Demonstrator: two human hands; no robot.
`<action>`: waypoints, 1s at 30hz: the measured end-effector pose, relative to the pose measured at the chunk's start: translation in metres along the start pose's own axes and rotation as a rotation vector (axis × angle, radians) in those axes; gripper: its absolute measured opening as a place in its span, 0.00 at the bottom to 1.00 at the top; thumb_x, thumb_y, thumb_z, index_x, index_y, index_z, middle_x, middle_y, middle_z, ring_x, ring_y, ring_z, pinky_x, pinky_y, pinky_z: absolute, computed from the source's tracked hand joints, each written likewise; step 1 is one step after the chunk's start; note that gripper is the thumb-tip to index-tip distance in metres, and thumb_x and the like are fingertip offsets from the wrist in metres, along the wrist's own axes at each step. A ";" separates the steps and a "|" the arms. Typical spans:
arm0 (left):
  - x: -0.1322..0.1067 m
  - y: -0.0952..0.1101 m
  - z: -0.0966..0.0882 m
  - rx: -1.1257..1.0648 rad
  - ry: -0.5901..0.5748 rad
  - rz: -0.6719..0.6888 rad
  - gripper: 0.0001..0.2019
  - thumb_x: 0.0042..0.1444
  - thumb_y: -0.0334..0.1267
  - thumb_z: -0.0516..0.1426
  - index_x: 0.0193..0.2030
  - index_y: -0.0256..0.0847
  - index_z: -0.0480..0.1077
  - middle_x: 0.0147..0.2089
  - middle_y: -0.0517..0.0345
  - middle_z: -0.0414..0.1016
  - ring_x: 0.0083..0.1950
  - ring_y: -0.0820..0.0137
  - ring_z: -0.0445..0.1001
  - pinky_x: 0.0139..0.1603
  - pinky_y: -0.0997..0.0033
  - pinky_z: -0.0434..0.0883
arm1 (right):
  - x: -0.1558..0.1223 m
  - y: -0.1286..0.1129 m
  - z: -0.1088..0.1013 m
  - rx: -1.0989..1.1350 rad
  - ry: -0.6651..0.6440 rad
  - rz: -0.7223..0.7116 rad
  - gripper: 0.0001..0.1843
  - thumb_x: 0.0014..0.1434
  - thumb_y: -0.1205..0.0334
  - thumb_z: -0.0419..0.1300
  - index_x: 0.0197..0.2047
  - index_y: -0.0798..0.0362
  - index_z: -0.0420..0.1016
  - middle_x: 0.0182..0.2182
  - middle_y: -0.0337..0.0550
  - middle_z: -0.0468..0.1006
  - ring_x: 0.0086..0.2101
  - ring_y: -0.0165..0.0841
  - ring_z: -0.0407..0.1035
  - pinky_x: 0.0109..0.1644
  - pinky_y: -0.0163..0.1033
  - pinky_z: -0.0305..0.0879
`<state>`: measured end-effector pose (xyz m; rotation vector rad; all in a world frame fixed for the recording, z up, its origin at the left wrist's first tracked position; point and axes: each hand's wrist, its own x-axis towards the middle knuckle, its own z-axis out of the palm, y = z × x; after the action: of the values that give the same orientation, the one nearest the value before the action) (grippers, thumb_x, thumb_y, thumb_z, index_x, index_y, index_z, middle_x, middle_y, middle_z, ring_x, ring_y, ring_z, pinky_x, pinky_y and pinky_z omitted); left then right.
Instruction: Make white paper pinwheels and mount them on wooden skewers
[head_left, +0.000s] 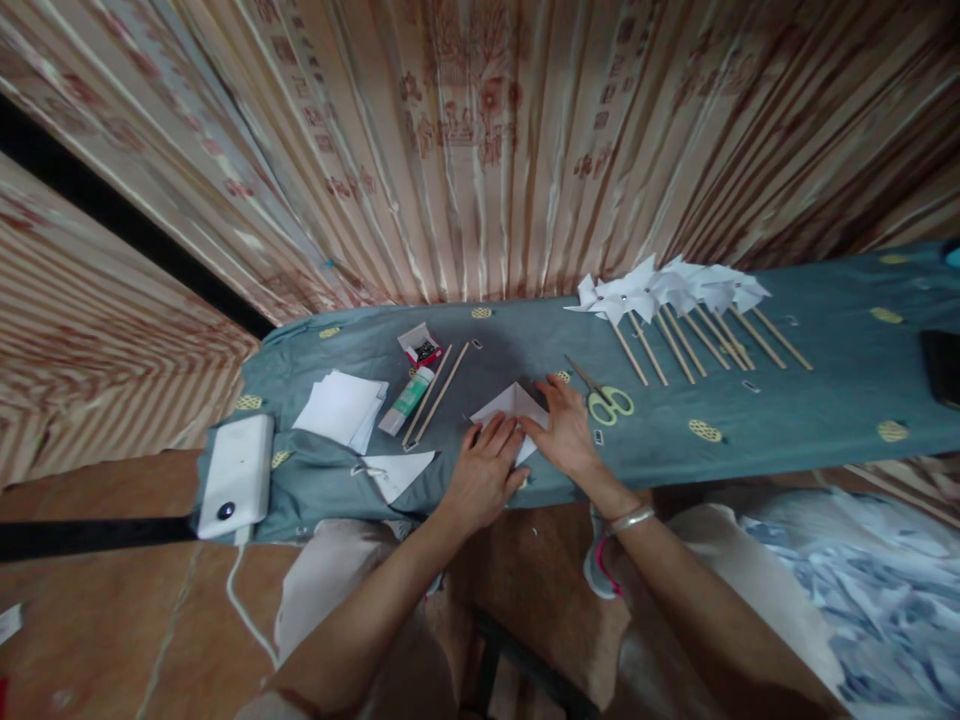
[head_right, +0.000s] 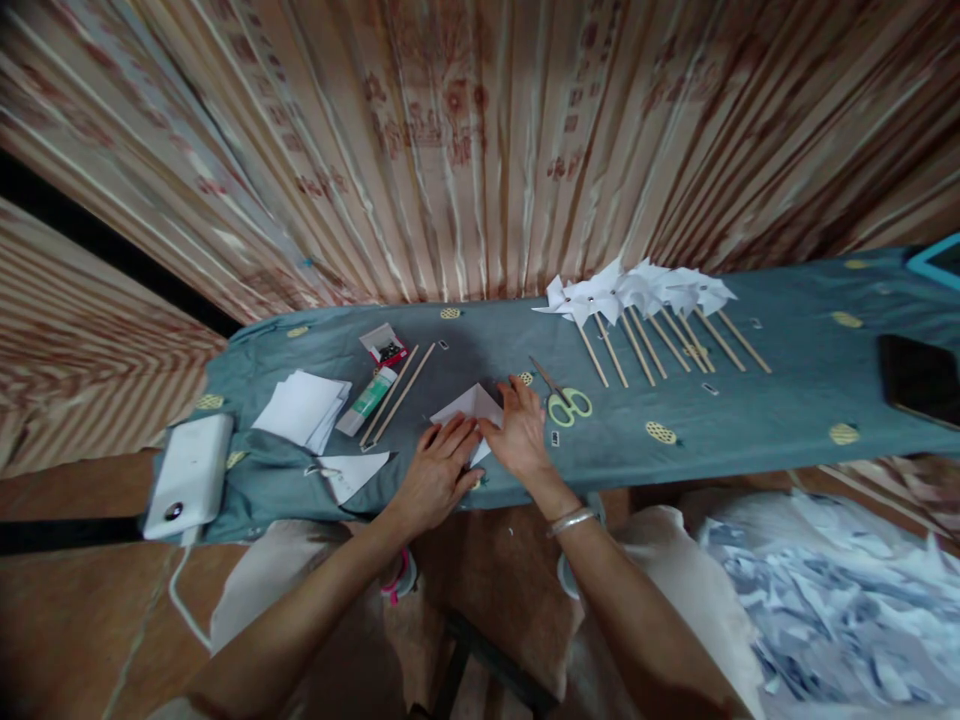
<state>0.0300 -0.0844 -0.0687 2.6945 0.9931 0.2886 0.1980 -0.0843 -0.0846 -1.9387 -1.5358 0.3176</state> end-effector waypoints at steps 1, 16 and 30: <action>-0.001 -0.001 0.001 -0.005 0.000 0.004 0.26 0.64 0.46 0.52 0.66 0.35 0.59 0.68 0.41 0.63 0.72 0.55 0.55 0.68 0.47 0.56 | -0.001 0.002 0.000 0.004 0.003 -0.016 0.29 0.54 0.60 0.59 0.58 0.61 0.68 0.63 0.64 0.64 0.63 0.53 0.57 0.61 0.61 0.58; -0.004 -0.005 -0.004 -0.062 -0.028 0.005 0.29 0.63 0.48 0.54 0.65 0.32 0.60 0.70 0.38 0.58 0.73 0.55 0.53 0.70 0.48 0.52 | -0.014 0.036 -0.019 0.027 0.040 -0.144 0.26 0.61 0.63 0.51 0.61 0.60 0.64 0.63 0.62 0.63 0.64 0.47 0.56 0.66 0.58 0.55; -0.027 -0.092 -0.060 -0.022 0.468 -0.454 0.20 0.60 0.47 0.57 0.55 0.38 0.69 0.54 0.44 0.72 0.57 0.54 0.69 0.57 0.53 0.67 | -0.015 0.039 -0.020 0.001 0.030 -0.151 0.24 0.61 0.60 0.50 0.59 0.58 0.67 0.62 0.61 0.65 0.62 0.49 0.59 0.65 0.61 0.57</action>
<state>-0.0617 -0.0243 -0.0424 2.3311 1.6747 0.8460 0.2350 -0.1096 -0.0957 -1.8061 -1.6502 0.2232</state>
